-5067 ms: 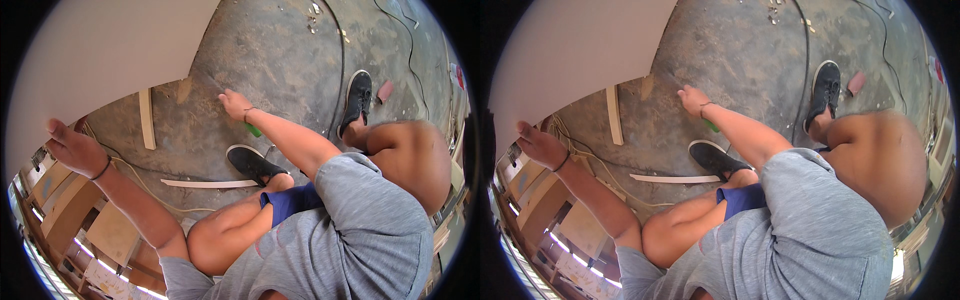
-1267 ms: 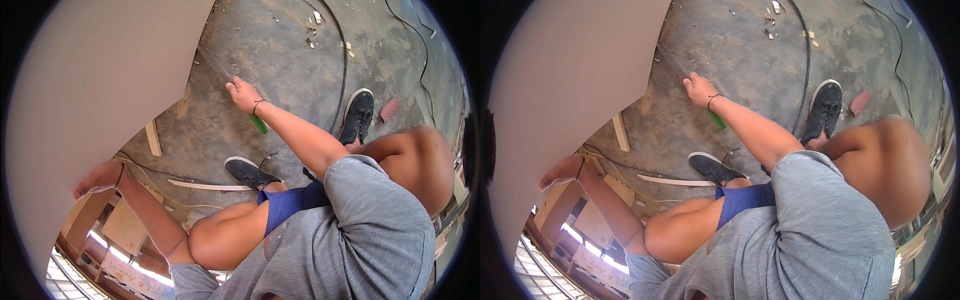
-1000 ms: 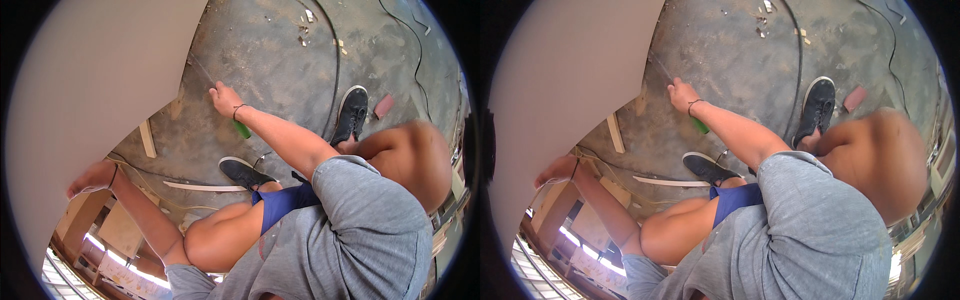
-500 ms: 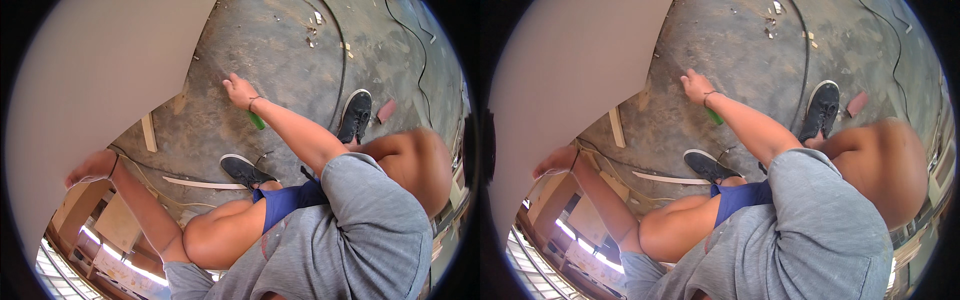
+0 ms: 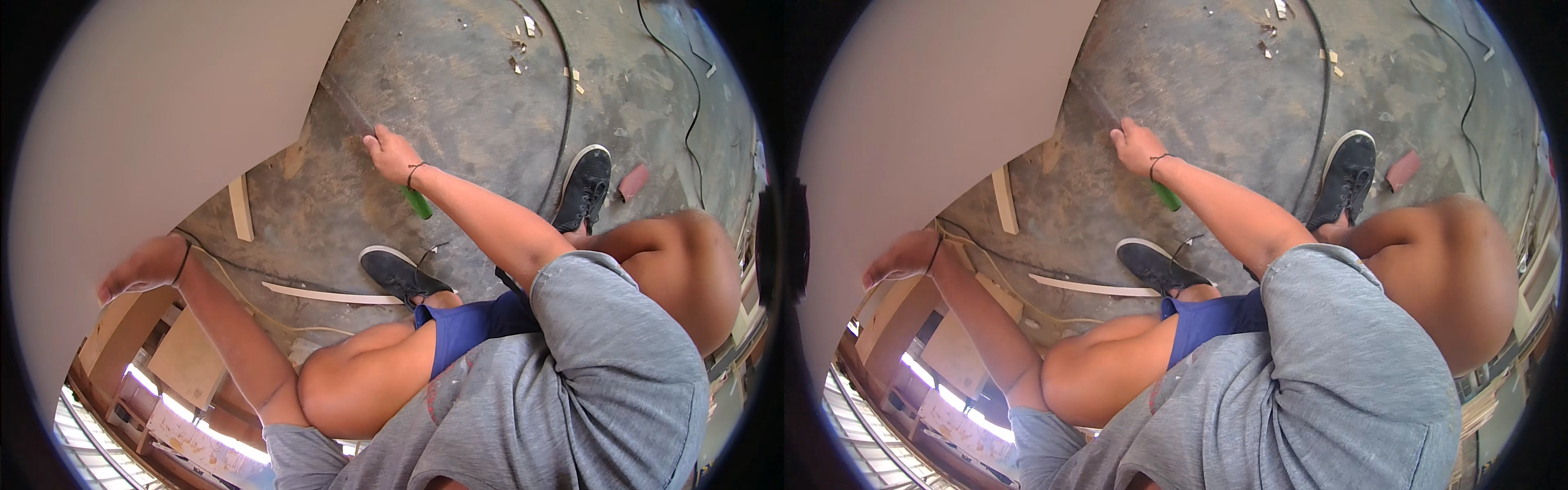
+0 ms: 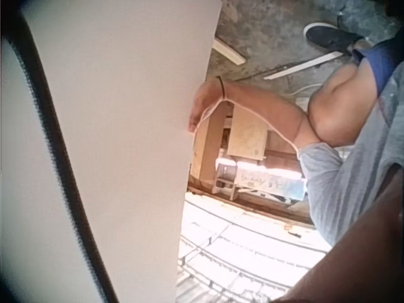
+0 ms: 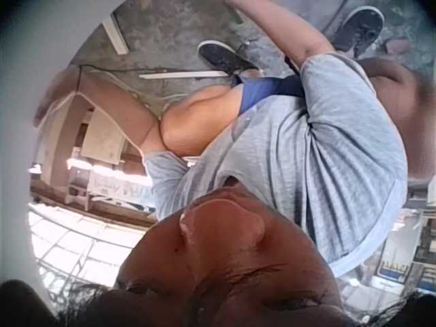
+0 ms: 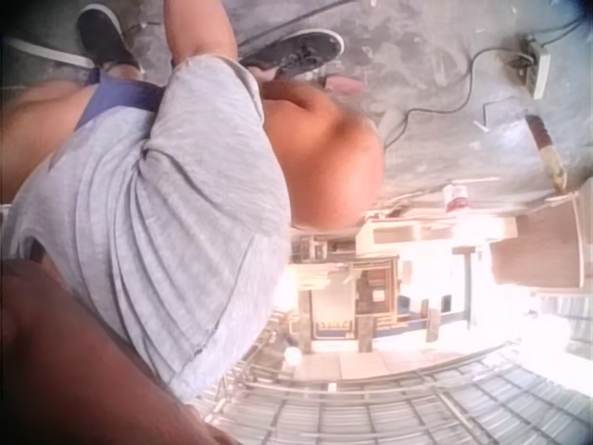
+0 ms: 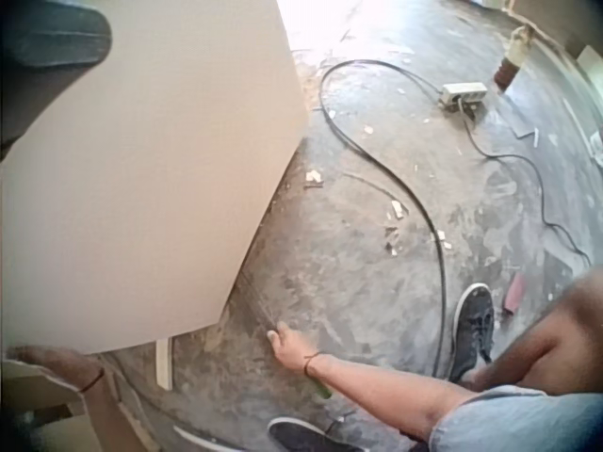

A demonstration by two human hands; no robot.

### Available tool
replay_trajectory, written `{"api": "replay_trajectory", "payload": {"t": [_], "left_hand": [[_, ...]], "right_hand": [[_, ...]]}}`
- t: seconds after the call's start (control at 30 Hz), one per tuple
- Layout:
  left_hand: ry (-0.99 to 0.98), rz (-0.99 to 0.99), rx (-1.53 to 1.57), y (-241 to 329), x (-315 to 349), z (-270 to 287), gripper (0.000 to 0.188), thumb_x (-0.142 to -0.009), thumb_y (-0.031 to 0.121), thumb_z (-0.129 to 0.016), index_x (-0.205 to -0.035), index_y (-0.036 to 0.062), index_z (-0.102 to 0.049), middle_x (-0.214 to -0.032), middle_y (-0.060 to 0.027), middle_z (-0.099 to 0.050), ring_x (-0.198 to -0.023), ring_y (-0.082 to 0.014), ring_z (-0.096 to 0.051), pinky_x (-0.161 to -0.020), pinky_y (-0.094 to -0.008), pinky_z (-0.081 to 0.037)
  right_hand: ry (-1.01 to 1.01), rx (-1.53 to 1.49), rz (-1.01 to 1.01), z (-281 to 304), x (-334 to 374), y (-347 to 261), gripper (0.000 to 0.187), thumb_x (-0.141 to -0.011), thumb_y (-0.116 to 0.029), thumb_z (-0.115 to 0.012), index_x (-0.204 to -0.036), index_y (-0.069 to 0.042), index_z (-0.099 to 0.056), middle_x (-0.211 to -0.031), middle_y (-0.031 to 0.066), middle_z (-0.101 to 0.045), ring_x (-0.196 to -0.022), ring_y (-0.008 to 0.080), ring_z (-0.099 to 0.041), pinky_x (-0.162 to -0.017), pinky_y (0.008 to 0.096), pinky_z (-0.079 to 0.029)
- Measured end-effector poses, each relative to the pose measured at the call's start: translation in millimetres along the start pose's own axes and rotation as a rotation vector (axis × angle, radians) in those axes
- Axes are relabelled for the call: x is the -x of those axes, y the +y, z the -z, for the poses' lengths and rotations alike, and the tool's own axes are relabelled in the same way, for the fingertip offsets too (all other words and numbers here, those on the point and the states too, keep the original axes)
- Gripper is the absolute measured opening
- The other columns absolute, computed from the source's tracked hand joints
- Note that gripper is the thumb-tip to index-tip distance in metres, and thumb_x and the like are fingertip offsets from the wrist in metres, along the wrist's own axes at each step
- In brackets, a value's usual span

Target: The person files the edges of a white wooden cabinet and wooden strips using a metal file.

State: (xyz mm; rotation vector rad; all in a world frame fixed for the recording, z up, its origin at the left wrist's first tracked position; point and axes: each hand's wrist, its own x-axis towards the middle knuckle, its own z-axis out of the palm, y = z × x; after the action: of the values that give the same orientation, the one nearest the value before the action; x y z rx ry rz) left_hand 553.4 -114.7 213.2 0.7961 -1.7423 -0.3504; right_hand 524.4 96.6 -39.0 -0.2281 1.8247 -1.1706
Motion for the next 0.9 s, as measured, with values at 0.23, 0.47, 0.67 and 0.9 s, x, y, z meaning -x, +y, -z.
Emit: {"api": "replay_trajectory", "payload": {"t": [0.23,0.47,0.67,0.9], "left_hand": [[-0.028,-0.038,0.016,1,4,-3,0.091,-0.083,0.068,-0.007,-0.124,-0.0103,-0.03,-0.125,-0.0267,-0.036,-0.112,-0.0338,-0.041,-0.1,-0.0412,-0.037],[0.021,-0.088,0.003,-8,-5,0,0.09,-0.084,0.068,-0.008,-0.124,-0.0093,-0.031,-0.123,-0.0266,-0.037,-0.11,-0.032,-0.043,-0.098,-0.0404,-0.038],[-0.073,-0.11,0.051,-5,-1,-3,0.093,-0.082,0.07,-0.01,-0.128,-0.0097,-0.022,-0.128,-0.027,-0.031,-0.117,-0.0324,-0.038,-0.101,-0.0412,-0.035],[-0.054,-0.129,-0.003,-4,-3,1,0.093,-0.082,0.07,-0.01,-0.128,-0.0102,-0.02,-0.129,-0.027,-0.029,-0.118,-0.032,-0.036,-0.101,-0.041,-0.036]], "right_hand": [[0.031,0.01,0.014,-24,-24,-8,0.035,-0.091,-0.03,-0.039,-0.102,0.002,-0.047,-0.095,0.0283,-0.058,-0.094,0.0448,-0.053,-0.081,0.0473,-0.041],[0.071,-0.003,0.095,-20,-3,9,0.033,-0.09,-0.031,-0.04,-0.092,0.002,-0.045,-0.086,0.0284,-0.057,-0.086,0.0462,-0.052,-0.075,0.0473,-0.04],[0.009,-0.001,0.031,-36,-16,-5,0.033,-0.09,-0.029,-0.04,-0.098,0.002,-0.046,-0.095,0.0295,-0.057,-0.092,0.0466,-0.052,-0.081,0.0489,-0.04],[-0.034,0.002,0.061,-18,4,13,0.035,-0.09,-0.03,-0.04,-0.099,0.002,-0.047,-0.096,0.0292,-0.057,-0.095,0.0454,-0.052,-0.082,0.0483,-0.04]]}}
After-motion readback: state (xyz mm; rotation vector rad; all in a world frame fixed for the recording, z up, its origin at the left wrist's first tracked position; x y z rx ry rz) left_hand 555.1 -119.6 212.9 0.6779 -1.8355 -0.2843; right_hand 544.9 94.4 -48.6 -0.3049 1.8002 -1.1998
